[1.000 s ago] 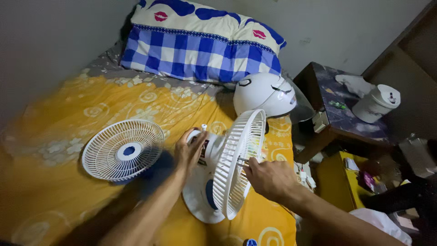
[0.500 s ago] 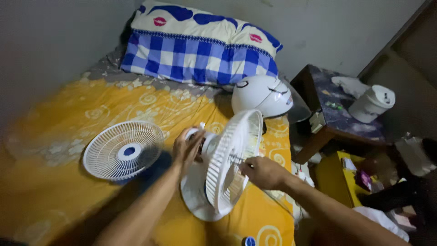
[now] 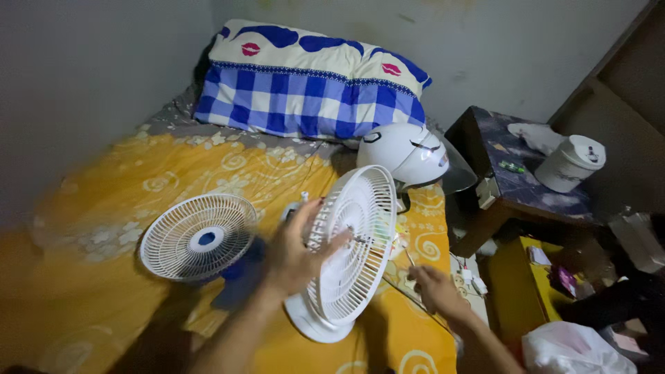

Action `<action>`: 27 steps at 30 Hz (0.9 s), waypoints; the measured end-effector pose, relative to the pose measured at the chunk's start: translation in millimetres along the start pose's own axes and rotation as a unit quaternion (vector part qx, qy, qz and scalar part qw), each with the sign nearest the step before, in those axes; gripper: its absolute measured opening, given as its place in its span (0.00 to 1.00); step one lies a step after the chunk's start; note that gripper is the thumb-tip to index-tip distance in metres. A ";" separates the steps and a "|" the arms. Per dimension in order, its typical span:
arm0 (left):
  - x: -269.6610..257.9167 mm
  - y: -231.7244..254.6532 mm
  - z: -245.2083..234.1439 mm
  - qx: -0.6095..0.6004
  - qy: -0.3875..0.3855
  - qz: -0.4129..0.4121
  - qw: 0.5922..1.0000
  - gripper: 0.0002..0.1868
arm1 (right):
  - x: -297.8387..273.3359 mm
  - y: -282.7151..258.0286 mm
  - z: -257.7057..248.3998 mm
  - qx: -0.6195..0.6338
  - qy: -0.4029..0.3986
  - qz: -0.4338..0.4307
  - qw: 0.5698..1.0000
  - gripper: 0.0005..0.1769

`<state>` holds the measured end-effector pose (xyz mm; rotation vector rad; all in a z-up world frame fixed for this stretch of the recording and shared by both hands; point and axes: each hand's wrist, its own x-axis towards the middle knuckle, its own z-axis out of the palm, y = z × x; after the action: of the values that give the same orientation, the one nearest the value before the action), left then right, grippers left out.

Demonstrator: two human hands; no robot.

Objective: The person assembles a small electric fan by hand. They attach the motor housing to the base, secure the front grille with a screw, and then place the fan blade onto the motor shaft.

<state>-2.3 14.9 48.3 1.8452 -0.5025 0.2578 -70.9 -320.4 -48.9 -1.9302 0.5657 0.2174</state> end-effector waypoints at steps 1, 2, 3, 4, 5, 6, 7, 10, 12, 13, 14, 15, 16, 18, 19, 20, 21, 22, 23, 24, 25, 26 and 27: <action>-9.0 17.9 4.7 0.044 -0.032 -0.047 0.997 0.47 | 7.4 27.1 10.1 0.005 0.019 0.019 1.000 0.22; -12.8 30.6 6.1 0.090 -0.063 -0.094 0.990 0.57 | 16.6 51.8 21.0 0.010 0.037 0.038 0.999 0.21; -10.8 36.4 2.6 0.078 -0.069 -0.120 0.987 0.51 | 27.2 73.3 34.0 0.021 0.024 0.041 0.999 0.19; -5.0 37.9 -0.2 0.064 -0.078 -0.144 0.984 0.47 | 36.9 91.8 46.0 0.032 0.014 0.045 0.998 0.17; 1.4 35.3 -3.4 0.050 -0.087 -0.167 0.981 0.44 | 46.9 106.0 55.3 0.042 0.004 0.048 0.998 0.14; 8.4 28.3 -8.5 0.037 -0.087 -0.127 0.987 0.42 | 54.6 117.9 62.0 0.038 -0.010 0.031 0.999 0.15; 16.8 18.3 -17.2 0.023 -0.087 -0.087 0.992 0.39 | 59.6 126.3 67.3 0.033 -0.023 0.013 0.999 0.15; 44.0 -13.4 -44.4 -0.028 -0.099 -0.017 0.995 0.34 | 64.8 119.8 74.6 -0.027 0.005 -0.034 0.999 0.14; 61.1 -30.8 -61.3 -0.065 -0.110 -0.044 0.991 0.33 | 59.5 94.8 70.5 -0.026 0.062 -0.060 0.996 0.16; 68.8 -37.6 -69.1 -0.084 -0.115 -0.087 0.986 0.33 | 55.4 77.6 67.2 0.003 0.096 -0.069 0.993 0.17; 74.8 -42.9 -74.7 -0.103 -0.121 -0.128 0.979 0.33 | 50.6 57.8 62.2 0.032 0.132 -0.076 0.988 0.20; 78.1 -47.5 -79.9 -0.126 -0.122 -0.133 0.976 0.33 | 45.4 36.7 58.5 0.113 0.135 -0.099 0.980 0.22; 80.2 -51.3 -84.6 -0.150 -0.124 -0.138 0.971 0.33 | 39.5 15.4 56.5 0.192 0.137 -0.120 0.964 0.26; 83.8 -56.5 -88.7 -0.174 -0.125 -0.153 0.965 0.33 | 28.3 -23.4 54.9 0.137 0.143 -0.206 0.958 0.32; 85.8 -57.9 -89.1 -0.173 -0.126 -0.163 0.963 0.34 | 26.9 -42.6 57.0 0.126 0.143 -0.235 0.953 0.33; 87.3 -58.7 -89.0 -0.173 -0.125 -0.174 0.961 0.34 | 26.8 -60.2 61.1 0.115 0.143 -0.263 0.947 0.36; 89.8 -58.5 -89.3 -0.154 -0.135 -0.188 0.961 0.34 | 23.7 -71.8 66.2 0.103 0.143 -0.291 0.940 0.38; 93.2 -57.1 -91.6 -0.134 -0.144 -0.203 0.959 0.33 | 20.9 -81.1 72.9 0.111 0.099 -0.267 0.952 0.34; 97.3 -54.7 -93.8 -0.114 -0.152 -0.217 0.957 0.33 | 20.2 -89.9 80.3 0.119 0.055 -0.242 0.962 0.29; 102.5 -51.1 -96.4 -0.105 -0.162 -0.195 0.962 0.34 | 19.6 -96.3 87.7 0.127 0.009 -0.218 0.968 0.25; 107.8 -47.0 -98.5 -0.096 -0.171 -0.173 0.965 0.34 | 17.1 -98.4 95.3 0.109 0.014 -0.212 0.971 0.23; 111.4 -43.1 -100.1 -0.087 -0.181 -0.151 0.968 0.35 | 13.7 -97.9 102.1 0.090 0.019 -0.204 0.975 0.20; 113.7 -39.7 -100.9 -0.084 -0.156 -0.175 0.968 0.34 | 11.8 -97.1 106.1 0.071 0.025 -0.197 0.977 0.18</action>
<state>123.8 96.3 95.0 1.7775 -0.3889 -0.3111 -3.0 -196.7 -19.1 -1.8671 0.2136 -0.1227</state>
